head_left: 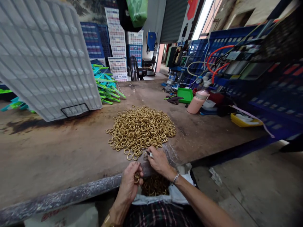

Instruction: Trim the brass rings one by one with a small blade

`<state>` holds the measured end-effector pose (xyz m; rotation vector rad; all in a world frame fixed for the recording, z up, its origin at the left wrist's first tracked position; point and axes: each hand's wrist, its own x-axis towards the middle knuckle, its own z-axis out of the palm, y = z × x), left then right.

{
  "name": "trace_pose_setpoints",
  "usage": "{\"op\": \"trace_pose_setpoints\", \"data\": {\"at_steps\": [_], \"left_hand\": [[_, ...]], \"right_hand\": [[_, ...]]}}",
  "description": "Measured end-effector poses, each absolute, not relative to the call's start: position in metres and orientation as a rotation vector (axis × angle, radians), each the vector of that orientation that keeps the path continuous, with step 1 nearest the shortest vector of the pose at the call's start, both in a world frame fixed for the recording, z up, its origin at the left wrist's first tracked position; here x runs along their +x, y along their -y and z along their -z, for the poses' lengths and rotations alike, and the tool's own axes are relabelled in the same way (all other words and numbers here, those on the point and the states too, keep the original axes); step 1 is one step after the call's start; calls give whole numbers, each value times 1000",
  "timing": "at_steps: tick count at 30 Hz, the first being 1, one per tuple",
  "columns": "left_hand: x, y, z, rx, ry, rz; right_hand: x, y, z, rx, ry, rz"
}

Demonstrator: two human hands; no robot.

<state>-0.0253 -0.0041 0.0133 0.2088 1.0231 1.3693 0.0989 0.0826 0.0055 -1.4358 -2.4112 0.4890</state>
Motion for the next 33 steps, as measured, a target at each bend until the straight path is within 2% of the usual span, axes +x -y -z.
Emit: {"op": "trace_pose_setpoints", "data": {"at_steps": [7,13,17,27,33], "left_hand": [[-19,3,-10,506,-1213,-1298],[-22,5,-7,654,-1377,-1336],[-24,6,-5,752,-1391,-1337],[-23,11,-11,587,-1183,-1251],[-24,11,-9,634,-1254,-1283]], "right_hand": [[104,-60,-20,-988,2327,-829],[94,-57,-27,-1098,2048,-1188],[90,-59,-23,-1125,1977,-1299],[92,-58,-28,-1136,2030,-1235],[101,-52,-16,-1150,2418,-808]]}}
